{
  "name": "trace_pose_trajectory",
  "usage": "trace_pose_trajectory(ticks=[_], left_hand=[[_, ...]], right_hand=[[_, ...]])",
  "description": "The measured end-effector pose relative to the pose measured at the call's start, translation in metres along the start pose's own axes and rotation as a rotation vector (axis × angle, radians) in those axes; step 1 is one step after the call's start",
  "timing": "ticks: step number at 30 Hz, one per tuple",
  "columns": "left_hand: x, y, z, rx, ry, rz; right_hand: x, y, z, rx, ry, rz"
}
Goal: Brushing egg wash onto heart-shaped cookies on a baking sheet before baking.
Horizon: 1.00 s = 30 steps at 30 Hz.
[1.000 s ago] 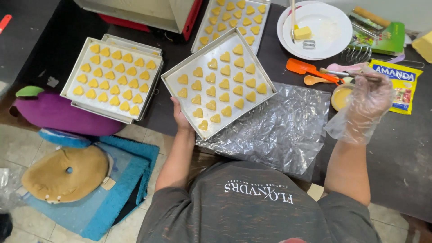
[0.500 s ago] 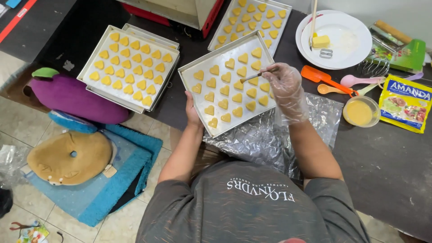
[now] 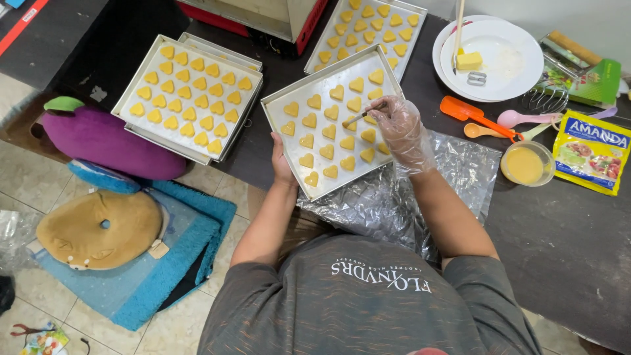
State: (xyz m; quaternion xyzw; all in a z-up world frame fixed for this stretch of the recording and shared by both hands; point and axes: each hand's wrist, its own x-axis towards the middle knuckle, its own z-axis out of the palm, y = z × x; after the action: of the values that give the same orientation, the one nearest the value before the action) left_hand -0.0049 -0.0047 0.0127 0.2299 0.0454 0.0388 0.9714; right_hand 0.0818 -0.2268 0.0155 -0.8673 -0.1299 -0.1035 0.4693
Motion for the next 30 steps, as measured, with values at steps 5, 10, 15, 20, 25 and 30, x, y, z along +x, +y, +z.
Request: trace_pose_trajectory(ticks=[5,10,15,20,25,30], left_hand=[[0.0,0.002,0.0,0.008,-0.004,-0.011],[0.001,0.001,-0.003,0.006,-0.016,-0.006],[0.003,0.001,-0.006,0.014,-0.014,-0.007],[0.002,0.002,-0.005,0.007,-0.008,-0.018],[0.002,0.001,-0.006,0.005,-0.006,-0.021],[0.004,0.001,-0.009,0.003,-0.013,-0.026]], right_hand=[[0.0,-0.003,-0.004,-0.002,0.004,0.032],[-0.005,-0.032,-0.027,0.136,0.006,0.021],[-0.002,-0.009,-0.03,0.359,0.018,-0.019],[-0.005,-0.011,-0.027,0.282,-0.026,-0.039],[-0.01,-0.01,-0.026,0.302,-0.085,-0.061],[-0.005,-0.004,-0.031,0.311,-0.023,-0.044]])
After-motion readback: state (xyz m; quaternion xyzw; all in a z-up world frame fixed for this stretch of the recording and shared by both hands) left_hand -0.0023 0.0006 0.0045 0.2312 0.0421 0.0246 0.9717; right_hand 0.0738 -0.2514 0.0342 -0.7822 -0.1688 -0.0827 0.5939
